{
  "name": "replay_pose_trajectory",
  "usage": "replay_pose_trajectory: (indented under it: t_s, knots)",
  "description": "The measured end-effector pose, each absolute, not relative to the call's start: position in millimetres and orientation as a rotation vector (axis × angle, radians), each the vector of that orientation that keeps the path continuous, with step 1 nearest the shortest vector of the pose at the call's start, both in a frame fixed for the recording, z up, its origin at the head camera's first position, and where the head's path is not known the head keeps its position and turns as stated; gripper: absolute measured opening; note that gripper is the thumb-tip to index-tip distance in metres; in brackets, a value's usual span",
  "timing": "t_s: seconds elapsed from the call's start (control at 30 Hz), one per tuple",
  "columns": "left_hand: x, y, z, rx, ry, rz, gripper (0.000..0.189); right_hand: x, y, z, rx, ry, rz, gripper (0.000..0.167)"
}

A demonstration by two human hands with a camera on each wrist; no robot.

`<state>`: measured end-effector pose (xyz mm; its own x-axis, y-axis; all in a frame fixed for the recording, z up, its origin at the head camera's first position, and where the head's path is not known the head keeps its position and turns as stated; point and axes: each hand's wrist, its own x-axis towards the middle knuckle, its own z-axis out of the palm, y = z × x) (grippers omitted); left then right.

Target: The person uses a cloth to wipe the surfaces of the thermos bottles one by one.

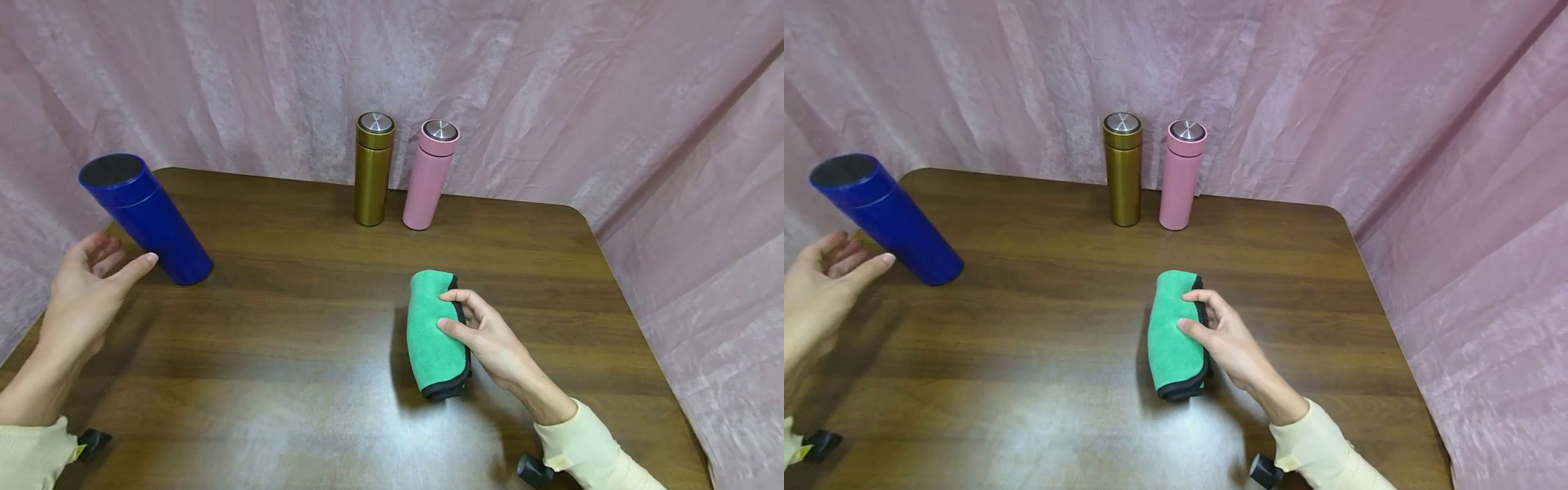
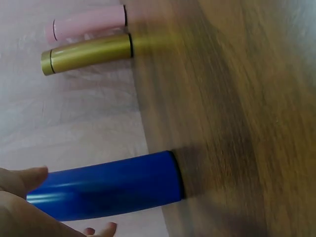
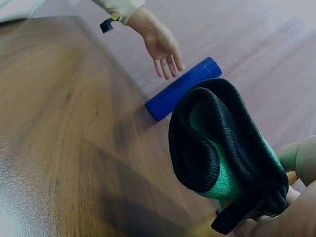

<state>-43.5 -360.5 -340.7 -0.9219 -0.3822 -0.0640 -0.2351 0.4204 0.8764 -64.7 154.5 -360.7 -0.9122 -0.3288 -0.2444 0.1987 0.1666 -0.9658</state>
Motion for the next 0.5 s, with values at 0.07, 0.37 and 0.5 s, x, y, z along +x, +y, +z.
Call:
replay_pose_trajectory:
  t_s: [0.07, 0.37, 0.5]
  knots:
    - [-50.5, -359.2, -342.5, 0.512, -2.474, -1.536, 0.09, -64.4, 155.4, -360.3, -0.121, 2.058, -1.797, 0.042]
    - [-75.9, -350.6, -354.1, 0.448, -1.973, -1.789, 0.089, -63.5, 160.2, -359.4, -0.102, 2.069, -1.815, 0.043]
    - [-82.8, -345.6, -356.2, 0.454, -1.899, -1.768, 0.084, -63.7, 163.5, -358.7, -0.095, 2.077, -1.825, 0.043]
